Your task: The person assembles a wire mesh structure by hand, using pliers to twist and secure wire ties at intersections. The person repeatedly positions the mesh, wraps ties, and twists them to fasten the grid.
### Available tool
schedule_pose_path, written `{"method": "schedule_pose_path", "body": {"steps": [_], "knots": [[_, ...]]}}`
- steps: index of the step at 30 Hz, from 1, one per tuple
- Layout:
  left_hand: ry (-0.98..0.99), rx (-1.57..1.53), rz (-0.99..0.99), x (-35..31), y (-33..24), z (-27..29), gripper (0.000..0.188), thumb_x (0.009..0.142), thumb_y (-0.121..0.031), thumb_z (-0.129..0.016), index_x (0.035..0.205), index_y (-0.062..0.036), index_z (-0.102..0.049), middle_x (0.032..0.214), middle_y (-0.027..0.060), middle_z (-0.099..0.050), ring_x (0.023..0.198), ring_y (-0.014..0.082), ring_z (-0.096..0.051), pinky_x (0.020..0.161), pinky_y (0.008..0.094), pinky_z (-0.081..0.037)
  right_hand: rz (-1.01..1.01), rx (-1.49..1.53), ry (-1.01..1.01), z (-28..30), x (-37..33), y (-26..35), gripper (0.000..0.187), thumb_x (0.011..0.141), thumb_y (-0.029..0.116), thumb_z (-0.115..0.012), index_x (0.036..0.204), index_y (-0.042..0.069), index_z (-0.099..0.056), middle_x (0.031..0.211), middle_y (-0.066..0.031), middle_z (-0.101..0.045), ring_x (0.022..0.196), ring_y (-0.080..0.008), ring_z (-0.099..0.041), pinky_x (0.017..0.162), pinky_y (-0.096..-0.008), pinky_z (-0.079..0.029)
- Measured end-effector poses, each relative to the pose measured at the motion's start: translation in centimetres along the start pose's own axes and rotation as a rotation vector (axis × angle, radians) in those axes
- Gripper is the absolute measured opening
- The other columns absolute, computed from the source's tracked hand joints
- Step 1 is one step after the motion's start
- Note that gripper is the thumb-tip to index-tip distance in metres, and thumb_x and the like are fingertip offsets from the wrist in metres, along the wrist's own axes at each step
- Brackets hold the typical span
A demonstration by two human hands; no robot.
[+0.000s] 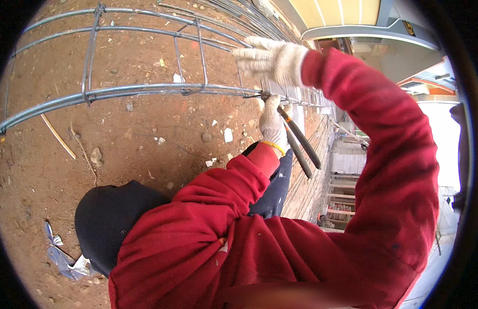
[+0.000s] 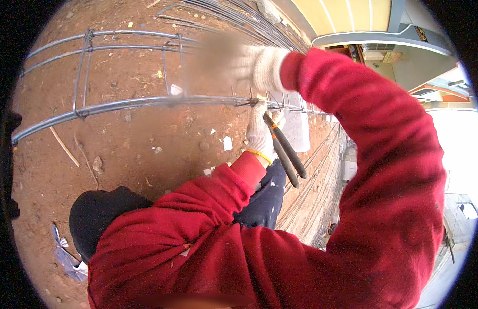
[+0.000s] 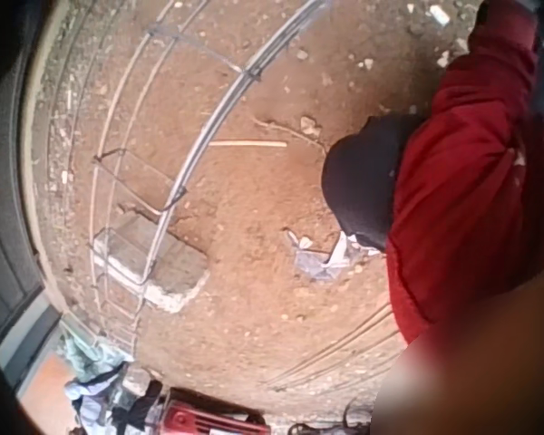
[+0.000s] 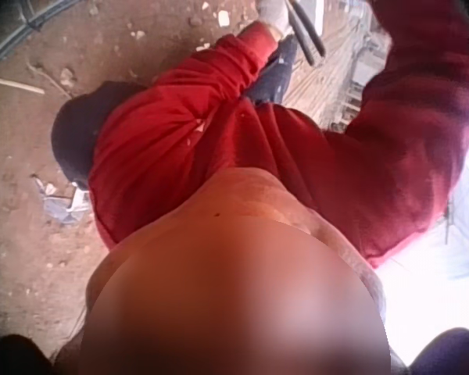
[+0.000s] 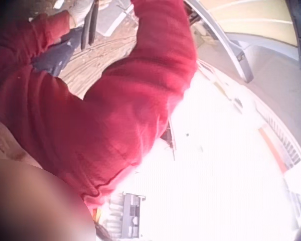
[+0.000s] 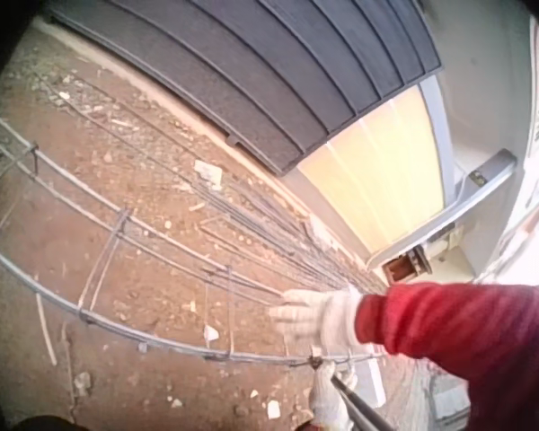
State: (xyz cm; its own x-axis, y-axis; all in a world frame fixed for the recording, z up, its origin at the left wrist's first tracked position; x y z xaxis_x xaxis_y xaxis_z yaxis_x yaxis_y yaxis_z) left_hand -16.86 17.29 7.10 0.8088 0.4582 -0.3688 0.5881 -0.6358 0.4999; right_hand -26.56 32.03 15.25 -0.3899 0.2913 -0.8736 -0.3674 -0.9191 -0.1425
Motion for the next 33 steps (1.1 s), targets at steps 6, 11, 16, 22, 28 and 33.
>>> {"method": "schedule_pose_path", "body": {"steps": [6,11,16,22,28,33], "knots": [[-0.019,-0.012,-0.058,-2.0,-1.5,-1.2,0.027,0.09,-0.037,-0.061,0.09,-0.0115,-0.052,0.088,0.0036,-0.053,0.078,0.0165,-0.056,0.08,0.0276,-0.05,-0.409,-0.285,1.003,-10.1,-15.3,0.1,0.023,0.086,0.021,-0.055,0.087,0.02,-0.078,0.084,0.0039,-0.073,0.106,-0.0141,-0.064,0.116,-0.0595,-0.01],[-0.06,-0.164,0.213,-2.7,0.2,-1.7,0.02,0.091,-0.029,-0.062,0.093,-0.0098,-0.054,0.079,0.0062,-0.06,0.062,0.0201,-0.06,0.065,0.0401,-0.058,-1.225,2.111,0.795,-9.3,-20.2,23.0,0.031,0.096,0.03,-0.059,0.103,0.0,-0.066,0.073,-0.0088,-0.066,0.067,-0.0181,-0.066,0.061,-0.032,-0.058],[-0.082,-0.106,0.153,-3.1,-0.3,-1.8,0.017,0.09,-0.02,-0.066,0.093,-0.0078,-0.054,0.074,0.0093,-0.062,0.055,0.0237,-0.057,0.054,0.04,-0.052,-1.394,2.419,0.208,-6.0,-15.1,29.4,0.036,0.097,0.028,-0.059,0.122,0.002,-0.056,0.088,-0.0097,-0.069,0.078,-0.0213,-0.069,0.069,-0.037,-0.059],[0.018,0.006,0.055,-1.8,-0.2,-1.3,0.016,0.091,-0.022,-0.065,0.095,-0.0086,-0.057,0.075,0.0073,-0.064,0.063,0.02,-0.064,0.059,0.0339,-0.055,-1.394,0.333,-0.702,7.6,-16.3,19.0,0.088,0.063,0.01,-0.081,0.139,-0.004,-0.04,0.138,-0.0231,-0.045,0.125,-0.0372,-0.05,0.097,-0.0425,-0.048],[-0.088,0.149,-0.061,0.3,0.7,-0.1,0.018,0.089,-0.022,-0.067,0.095,-0.0067,-0.06,0.083,0.0062,-0.064,0.068,0.0201,-0.065,0.06,0.0347,-0.055,-1.56,0.16,0.243,-2.8,-10.9,14.4,0.092,0.069,0.035,-0.079,0.145,0.008,-0.034,0.139,-0.0187,-0.049,0.116,-0.0356,-0.057,0.102,-0.056,-0.037],[-0.131,0.241,0.004,-1.3,0.3,0.4,0.027,0.088,-0.032,-0.07,0.097,-0.0078,-0.061,0.088,0.0056,-0.065,0.072,0.0199,-0.065,0.063,0.0358,-0.056,-1.571,0.628,0.237,-8.8,-13.0,12.5,0.063,0.075,0.029,-0.075,0.129,0.006,-0.051,0.108,-0.0213,-0.066,0.094,-0.0388,-0.067,0.079,-0.0471,-0.052]]}}
Point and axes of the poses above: each hand's wrist, its own x-axis towards the middle knuckle, its own z-axis out of the back of the hand, y = z × x, the point moved 8 cm from there along x, towards the middle knuckle
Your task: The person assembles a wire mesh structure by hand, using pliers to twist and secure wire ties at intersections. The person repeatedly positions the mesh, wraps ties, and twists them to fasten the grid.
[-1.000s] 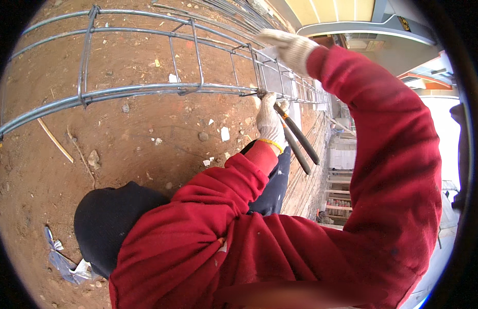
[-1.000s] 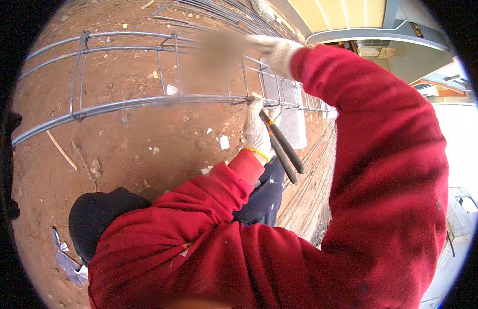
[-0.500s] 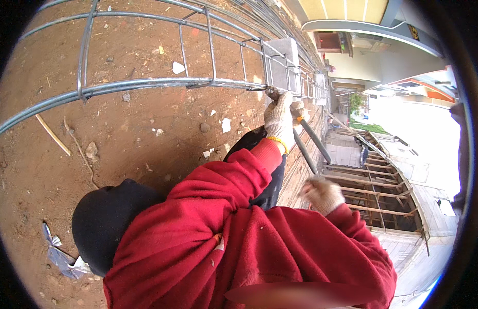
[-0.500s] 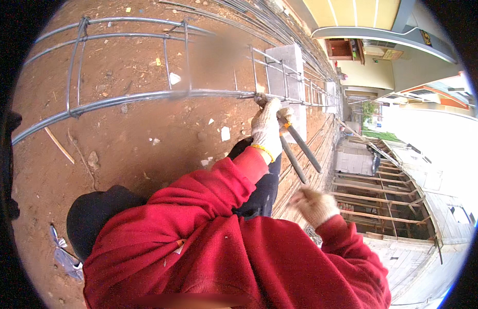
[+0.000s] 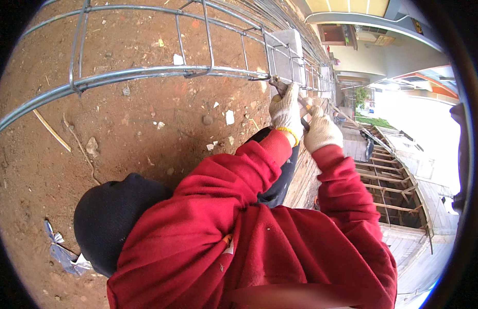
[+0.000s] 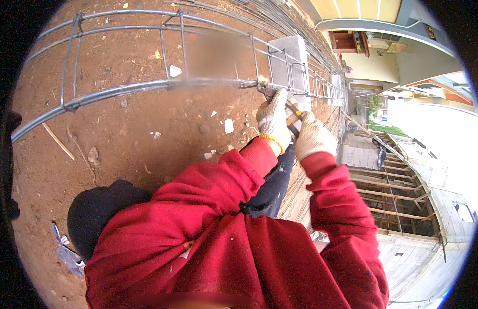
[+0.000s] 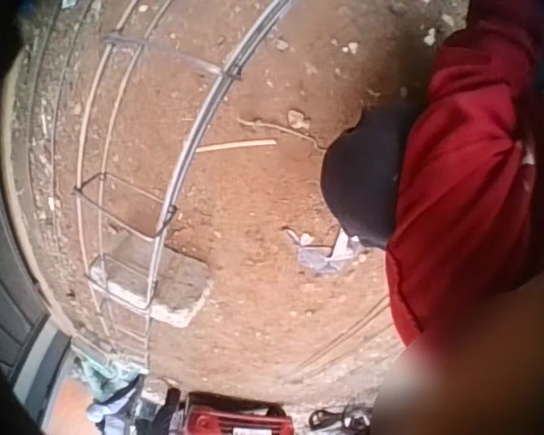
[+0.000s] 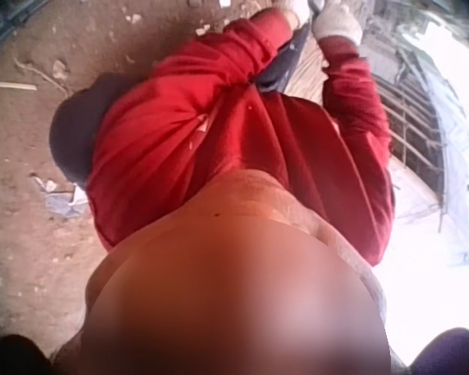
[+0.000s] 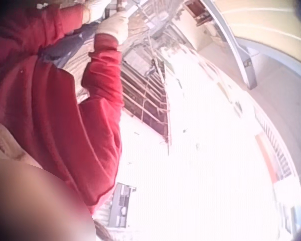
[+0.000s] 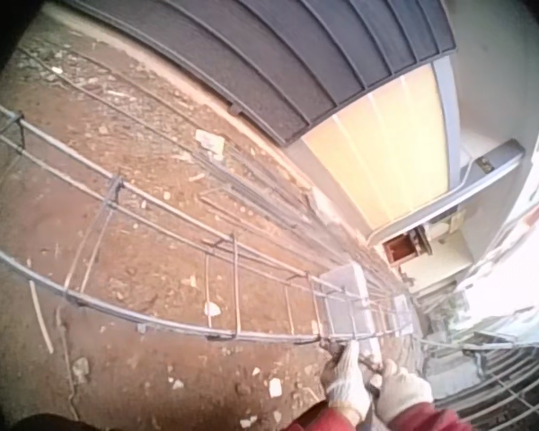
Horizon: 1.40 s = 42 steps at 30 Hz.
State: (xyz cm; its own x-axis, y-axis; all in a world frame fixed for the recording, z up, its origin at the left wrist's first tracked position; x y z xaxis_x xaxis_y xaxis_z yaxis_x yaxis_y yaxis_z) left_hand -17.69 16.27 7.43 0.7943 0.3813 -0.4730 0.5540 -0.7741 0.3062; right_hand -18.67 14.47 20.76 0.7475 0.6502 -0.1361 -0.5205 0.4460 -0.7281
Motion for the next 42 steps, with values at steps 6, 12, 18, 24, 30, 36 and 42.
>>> {"method": "schedule_pose_path", "body": {"steps": [6,12,18,24,30,36,42], "knots": [[0.415,-0.235,0.165,0.2,-0.7,-2.6,0.026,0.089,-0.023,-0.068,0.11,-0.0096,-0.06,0.098,0.0102,-0.067,0.087,0.0237,-0.066,0.079,0.0422,-0.055,0.135,1.254,1.501,-2.9,-0.1,0.3,0.035,0.069,0.014,-0.076,0.097,0.008,-0.056,0.069,-0.0024,-0.052,0.057,-0.0164,-0.056,0.045,-0.0313,-0.048],[0.265,-0.545,0.127,1.9,0.5,-4.1,0.033,0.091,-0.004,-0.056,0.122,-0.0157,-0.058,0.104,0.0142,-0.067,0.09,0.0278,-0.067,0.084,0.0464,-0.056,0.214,0.419,0.677,0.9,1.8,-2.0,0.057,0.069,0.035,-0.081,0.112,0.003,-0.06,0.085,-0.0123,-0.065,0.072,-0.0279,-0.064,0.068,-0.0364,-0.053],[0.211,-0.451,0.218,3.2,0.7,-6.0,0.012,0.093,-0.02,-0.06,0.088,-0.011,-0.053,0.072,0.0021,-0.052,0.059,0.0159,-0.049,0.056,0.0306,-0.043,0.149,-0.542,-0.414,7.5,-2.7,0.7,0.082,0.069,0.038,-0.081,0.138,0.013,-0.043,0.122,-0.0145,-0.056,0.107,-0.032,-0.058,0.098,-0.0461,-0.041],[0.045,-0.223,-0.029,1.5,1.3,0.4,0.02,0.085,-0.027,-0.073,0.086,-0.0115,-0.06,0.075,0.0011,-0.058,0.064,0.0153,-0.055,0.059,0.0351,-0.048,-0.156,1.129,1.258,-6.4,-3.2,-2.3,0.03,0.084,0.03,-0.075,0.089,0.002,-0.067,0.07,-0.0095,-0.063,0.061,-0.0172,-0.063,0.049,-0.0373,-0.052],[-0.119,0.055,0.058,0.3,0.4,7.6,0.037,0.083,-0.03,-0.077,0.109,-0.0072,-0.064,0.099,0.0067,-0.061,0.088,0.0167,-0.057,0.078,0.0332,-0.048,-0.058,0.997,0.83,-9.9,-2.8,-1.8,0.034,0.086,0.027,-0.073,0.111,0.005,-0.063,0.069,-0.0071,-0.064,0.061,-0.0148,-0.064,0.048,-0.0308,-0.051],[-0.176,0.229,-0.106,1.0,-4.2,12.9,0.036,0.088,-0.026,-0.069,0.113,-0.0016,-0.061,0.108,0.0089,-0.064,0.095,0.0199,-0.06,0.081,0.0335,-0.048,0.329,0.469,0.049,-9.7,-1.5,6.7,0.052,0.081,0.039,-0.069,0.124,0.011,-0.059,0.095,-0.0226,-0.068,0.094,-0.0415,-0.065,0.081,-0.0459,-0.052],[0.163,0.409,-0.124,2.5,-11.9,16.0,0.021,0.091,-0.01,-0.058,0.107,0.0041,-0.059,0.1,0.0147,-0.066,0.093,0.0277,-0.066,0.079,0.0389,-0.057,0.309,1.067,0.12,-15.1,-1.2,12.7,0.051,0.083,0.04,-0.067,0.119,0.005,-0.059,0.094,-0.0228,-0.067,0.09,-0.0377,-0.066,0.076,-0.0423,-0.052]]}}
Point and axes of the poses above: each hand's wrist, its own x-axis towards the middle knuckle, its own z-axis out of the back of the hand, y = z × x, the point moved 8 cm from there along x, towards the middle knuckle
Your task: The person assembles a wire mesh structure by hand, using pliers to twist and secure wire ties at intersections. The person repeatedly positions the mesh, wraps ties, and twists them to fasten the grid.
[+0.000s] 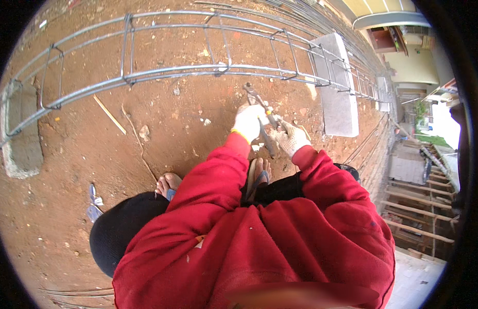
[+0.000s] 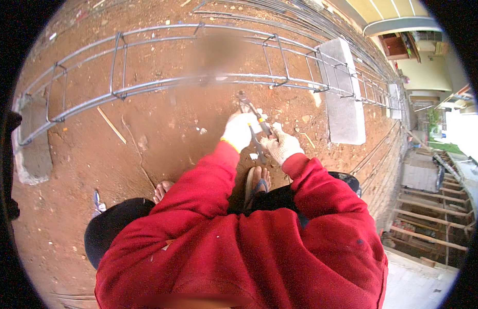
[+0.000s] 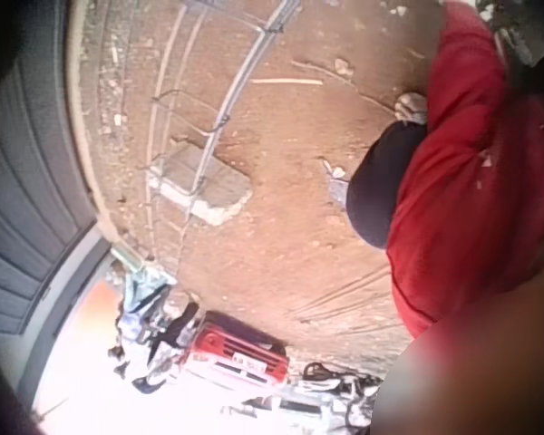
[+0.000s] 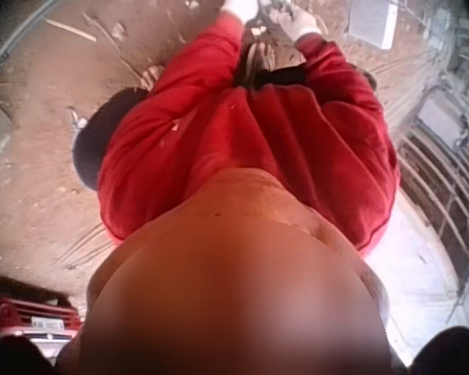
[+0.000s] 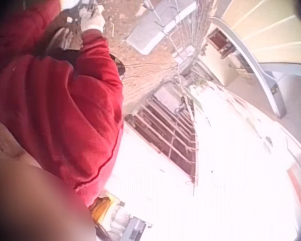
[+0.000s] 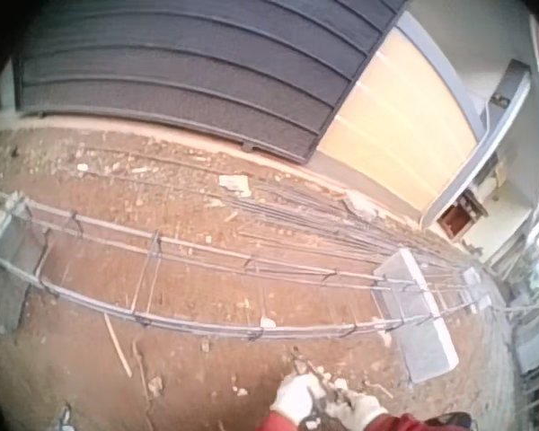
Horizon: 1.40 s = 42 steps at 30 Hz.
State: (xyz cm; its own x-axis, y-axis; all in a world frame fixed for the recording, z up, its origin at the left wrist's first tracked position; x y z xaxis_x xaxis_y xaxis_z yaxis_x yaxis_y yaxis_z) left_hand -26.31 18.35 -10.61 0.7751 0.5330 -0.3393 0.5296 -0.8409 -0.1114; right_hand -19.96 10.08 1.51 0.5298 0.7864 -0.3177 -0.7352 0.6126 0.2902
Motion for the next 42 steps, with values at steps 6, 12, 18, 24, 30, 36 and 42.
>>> {"method": "schedule_pose_path", "body": {"steps": [6,12,18,24,30,36,42], "knots": [[-0.05,0.514,0.035,-2.6,-6.3,3.4,0.026,0.091,-0.009,-0.053,0.111,0.0065,-0.056,0.099,0.0173,-0.066,0.092,0.0307,-0.068,0.08,0.0441,-0.059,-0.311,0.788,0.163,-2.9,1.1,-3.0,0.021,0.087,0.025,-0.069,0.094,0.005,-0.064,0.067,-0.0045,-0.061,0.048,-0.0103,-0.054,0.044,-0.0271,-0.042],[-0.45,0.783,0.063,-7.3,-12.3,6.6,0.029,0.09,-0.015,-0.053,0.115,-0.0011,-0.06,0.103,0.0209,-0.069,0.09,0.032,-0.07,0.074,0.0434,-0.059,-0.115,1.174,0.065,0.4,1.9,-0.6,0.02,0.085,0.025,-0.073,0.094,0.008,-0.068,0.062,-0.0009,-0.061,0.045,-0.0072,-0.05,0.041,-0.0222,-0.037],[-0.223,1.253,0.048,-9.0,-13.5,1.1,0.045,0.088,-0.024,-0.06,0.126,-0.0003,-0.059,0.118,0.0177,-0.066,0.102,0.0306,-0.066,0.083,0.0446,-0.055,-0.182,1.409,0.26,-1.8,-1.2,1.2,0.018,0.087,0.012,-0.07,0.098,-0.002,-0.064,0.073,-0.0064,-0.064,0.045,-0.0126,-0.055,0.05,-0.0256,-0.047],[-0.32,0.265,-0.399,-9.9,-8.6,-2.5,0.033,0.098,-0.02,-0.055,0.126,-0.0022,-0.056,0.102,0.0152,-0.068,0.088,0.025,-0.069,0.075,0.0371,-0.058,-0.159,1.233,0.34,-5.0,-3.7,2.9,0.023,0.092,0.018,-0.064,0.105,0.001,-0.059,0.064,-0.0072,-0.064,0.039,-0.012,-0.049,0.039,-0.0264,-0.037],[-0.589,0.201,-0.682,-13.5,-7.9,-3.3,0.029,0.101,-0.024,-0.049,0.128,-0.0122,-0.052,0.1,0.0139,-0.067,0.065,0.0172,-0.063,0.061,0.0323,-0.055,-0.034,1.133,0.33,-4.7,-5.6,6.4,0.028,0.095,0.029,-0.061,0.107,0.003,-0.059,0.062,-0.0058,-0.064,0.037,-0.0111,-0.047,0.036,-0.0262,-0.036],[-0.67,0.253,-0.676,-13.7,-12.3,-4.0,0.023,0.097,-0.02,-0.057,0.117,-0.0076,-0.055,0.09,0.014,-0.07,0.051,0.0099,-0.054,0.037,0.0222,-0.039,0.071,1.033,0.466,-4.3,-5.8,10.8,0.03,0.096,0.03,-0.058,0.109,0.003,-0.06,0.064,-0.0042,-0.062,0.043,-0.0112,-0.053,0.041,-0.0258,-0.042],[-0.594,0.233,-0.723,-13.0,-14.5,-3.9,0.017,0.095,-0.016,-0.06,0.109,-0.006,-0.06,0.089,0.0138,-0.07,0.05,0.0085,-0.052,0.038,0.0216,-0.039,0.109,0.953,0.441,-3.0,-5.7,12.6,0.029,0.095,0.029,-0.059,0.109,0.003,-0.061,0.066,-0.0041,-0.063,0.048,-0.0096,-0.054,0.045,-0.0251,-0.044]]}}
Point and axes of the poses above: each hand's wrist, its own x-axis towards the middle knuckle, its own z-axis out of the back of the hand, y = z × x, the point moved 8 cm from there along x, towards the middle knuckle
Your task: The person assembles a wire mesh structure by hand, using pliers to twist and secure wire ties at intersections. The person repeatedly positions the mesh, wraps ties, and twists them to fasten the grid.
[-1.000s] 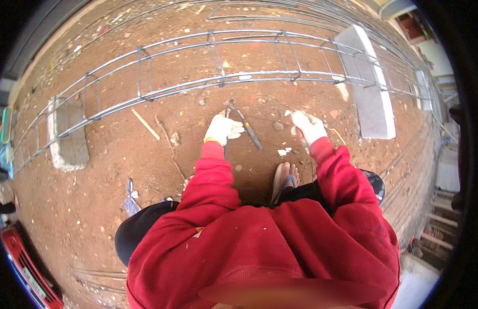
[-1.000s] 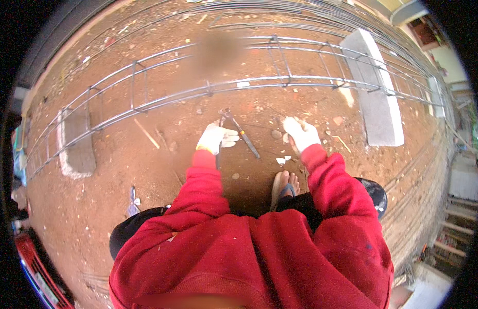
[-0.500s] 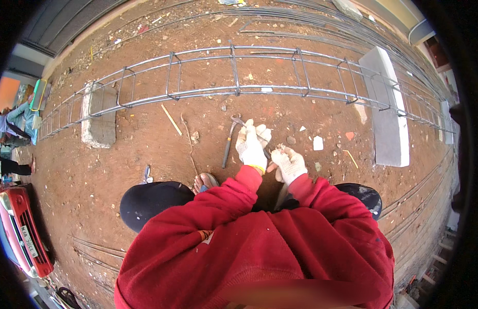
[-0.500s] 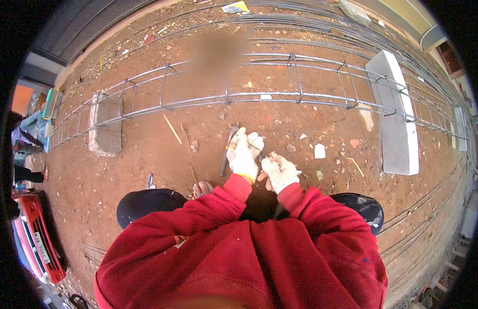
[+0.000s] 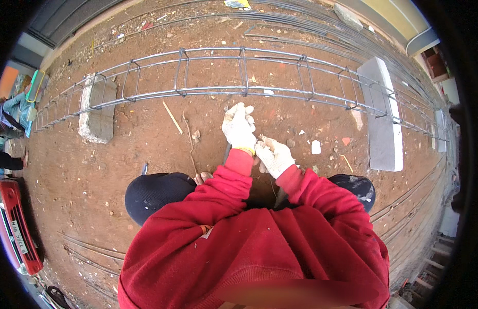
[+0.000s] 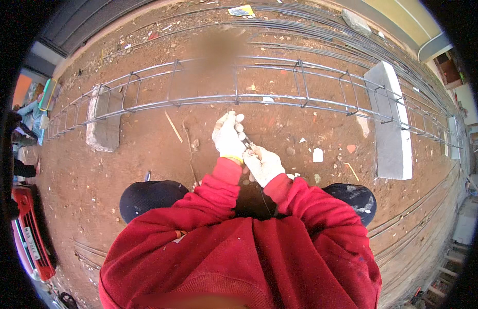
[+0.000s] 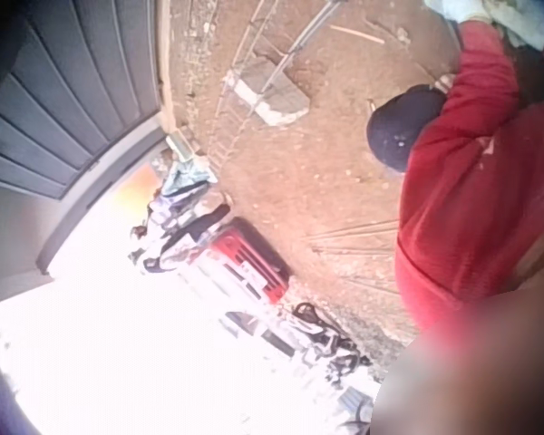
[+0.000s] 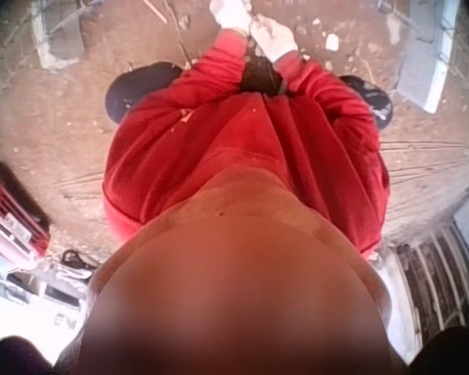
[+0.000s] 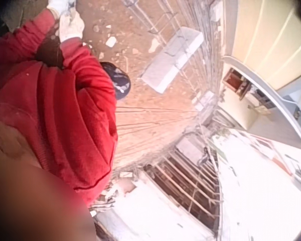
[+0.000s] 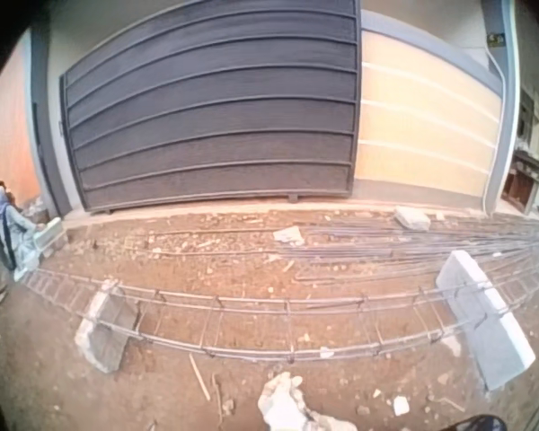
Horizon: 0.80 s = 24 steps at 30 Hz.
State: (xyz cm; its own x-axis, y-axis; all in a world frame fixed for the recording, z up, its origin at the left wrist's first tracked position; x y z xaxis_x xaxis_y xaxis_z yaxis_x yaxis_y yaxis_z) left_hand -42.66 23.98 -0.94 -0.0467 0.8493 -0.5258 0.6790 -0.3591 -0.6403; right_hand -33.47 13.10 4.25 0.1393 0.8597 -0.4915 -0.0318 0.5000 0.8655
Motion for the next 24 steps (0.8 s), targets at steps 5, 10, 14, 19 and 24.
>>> {"method": "schedule_pose_path", "body": {"steps": [5,10,14,19,24], "knots": [[0.044,-0.124,-0.01,1.7,-1.5,-0.5,0.014,0.093,-0.011,-0.061,0.106,-0.0057,-0.06,0.088,0.0132,-0.07,0.055,0.0111,-0.057,0.043,0.0224,-0.044,0.097,-0.151,0.011,0.5,0.9,2.2,0.031,0.094,0.028,-0.06,0.113,0.003,-0.062,0.076,-0.0062,-0.067,0.062,-0.0116,-0.062,0.053,-0.0267,-0.05],[0.194,-0.067,-0.054,2.6,-2.6,-2.6,0.013,0.092,-0.009,-0.062,0.104,-0.0061,-0.06,0.086,0.0127,-0.07,0.059,0.0142,-0.062,0.046,0.0259,-0.05,0.738,-0.723,-0.418,4.2,1.3,13.1,0.036,0.086,0.029,-0.068,0.112,0.004,-0.065,0.089,-0.0136,-0.07,0.081,-0.0273,-0.069,0.075,-0.0359,-0.055],[0.267,-0.151,0.04,3.2,-1.6,-3.1,0.011,0.091,-0.008,-0.062,0.102,-0.0073,-0.061,0.086,0.0122,-0.069,0.061,0.0155,-0.063,0.049,0.028,-0.052,1.266,-1.094,-0.602,3.2,3.9,21.0,0.043,0.08,0.014,-0.073,0.12,0.005,-0.06,0.102,-0.013,-0.068,0.101,-0.0302,-0.064,0.087,-0.0374,-0.052],[0.332,-0.221,0.101,3.3,-1.0,-3.3,0.009,0.092,-0.005,-0.06,0.1,-0.0086,-0.06,0.085,0.0116,-0.068,0.064,0.0169,-0.063,0.055,0.029,-0.053,1.062,-1.648,0.192,-3.0,12.2,20.9,0.035,0.078,0.017,-0.07,0.112,0.009,-0.065,0.097,-0.0121,-0.068,0.1,-0.0335,-0.062,0.081,-0.0424,-0.051],[0.34,-0.381,0.068,1.3,-0.3,-4.2,0.023,0.092,-0.002,-0.059,0.115,-0.0054,-0.057,0.091,0.0124,-0.066,0.064,0.0146,-0.06,0.056,0.0274,-0.053,0.875,-1.817,0.51,-6.5,15.6,20.5,0.014,0.081,0.021,-0.064,0.09,0.013,-0.071,0.076,-0.0156,-0.066,0.076,-0.0371,-0.064,0.07,-0.0475,-0.05]]}}
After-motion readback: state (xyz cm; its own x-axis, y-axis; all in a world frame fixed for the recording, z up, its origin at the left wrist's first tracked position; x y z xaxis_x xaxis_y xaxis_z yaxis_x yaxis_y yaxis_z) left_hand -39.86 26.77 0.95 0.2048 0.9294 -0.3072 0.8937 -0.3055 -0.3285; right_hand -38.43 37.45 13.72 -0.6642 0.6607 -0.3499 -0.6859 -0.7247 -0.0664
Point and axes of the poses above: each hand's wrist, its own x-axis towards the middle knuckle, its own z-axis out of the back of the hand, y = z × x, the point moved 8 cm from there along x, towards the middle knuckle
